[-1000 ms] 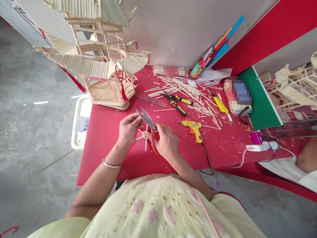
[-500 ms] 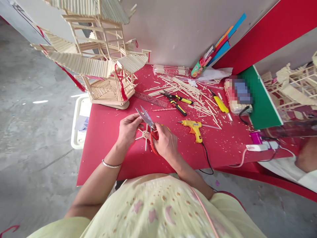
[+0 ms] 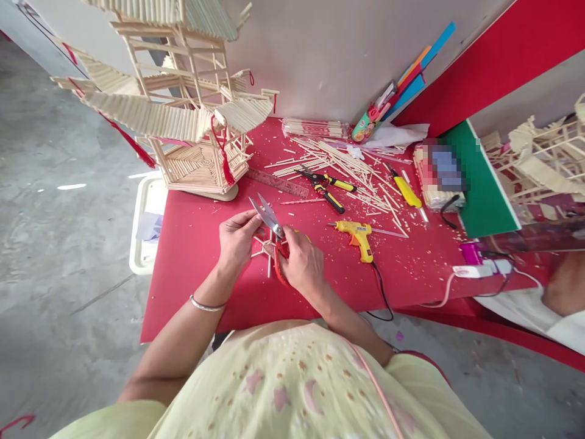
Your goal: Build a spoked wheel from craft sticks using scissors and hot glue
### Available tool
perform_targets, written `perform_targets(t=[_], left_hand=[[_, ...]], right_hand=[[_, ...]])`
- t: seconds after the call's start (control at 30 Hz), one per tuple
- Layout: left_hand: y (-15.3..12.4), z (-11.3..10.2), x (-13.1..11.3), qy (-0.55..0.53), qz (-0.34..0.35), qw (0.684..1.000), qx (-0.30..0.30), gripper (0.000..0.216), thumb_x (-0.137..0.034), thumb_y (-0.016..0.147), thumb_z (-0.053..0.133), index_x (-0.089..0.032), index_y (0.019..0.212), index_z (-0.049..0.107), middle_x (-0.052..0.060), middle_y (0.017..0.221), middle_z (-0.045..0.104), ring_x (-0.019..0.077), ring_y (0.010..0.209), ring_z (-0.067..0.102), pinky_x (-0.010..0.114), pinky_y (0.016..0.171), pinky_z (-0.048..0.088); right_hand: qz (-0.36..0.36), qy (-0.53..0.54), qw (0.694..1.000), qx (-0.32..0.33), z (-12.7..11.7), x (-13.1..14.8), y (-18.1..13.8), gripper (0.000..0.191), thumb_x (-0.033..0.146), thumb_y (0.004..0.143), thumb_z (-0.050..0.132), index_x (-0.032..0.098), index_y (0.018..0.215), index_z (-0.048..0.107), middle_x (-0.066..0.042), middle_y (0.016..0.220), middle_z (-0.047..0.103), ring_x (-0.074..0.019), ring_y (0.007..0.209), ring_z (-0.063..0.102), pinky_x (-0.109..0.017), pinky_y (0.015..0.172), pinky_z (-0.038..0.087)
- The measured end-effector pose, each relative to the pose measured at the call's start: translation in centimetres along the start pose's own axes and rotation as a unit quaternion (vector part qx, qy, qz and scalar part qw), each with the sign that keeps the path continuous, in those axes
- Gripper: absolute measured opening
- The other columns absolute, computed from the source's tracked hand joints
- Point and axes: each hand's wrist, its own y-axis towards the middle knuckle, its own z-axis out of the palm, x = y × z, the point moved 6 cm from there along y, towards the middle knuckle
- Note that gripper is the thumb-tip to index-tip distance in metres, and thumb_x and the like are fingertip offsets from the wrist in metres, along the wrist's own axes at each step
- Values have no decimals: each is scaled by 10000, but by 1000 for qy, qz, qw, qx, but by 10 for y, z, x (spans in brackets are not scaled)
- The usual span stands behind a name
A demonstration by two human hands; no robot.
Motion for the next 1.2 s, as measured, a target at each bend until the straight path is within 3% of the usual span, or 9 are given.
perform_targets(t=[0.3,0.63,1.2], left_hand=[[3,2,0,-5,-90,994,57,306,-335,638,892,-100,794,772,94,712,751,152,583,694,210,484,529],[4,1,2,3,-126,989,77,333,-318,643,896,-89,832,746,91,728,750,177,649,735,204,501,545],[5,1,2,40,-30,996,78,302,-351,677,900,-113,835,805,100,771,782,157,567,704,230,509,565]], right_hand=[[-9,61,997,38,-11,-6,5,432,589,1013,511,269,1293,589,-64,1043,747,-221,900,705,-269,695,426],[-13,80,994,77,-16,-9,6,473,652,1003,483,269,1247,612,-52,1019,765,-211,853,710,-256,627,357],[3,-34,998,49,-10,-6,0,568,653,1022,429,246,1408,518,-113,1118,730,-256,989,691,-287,735,425]])
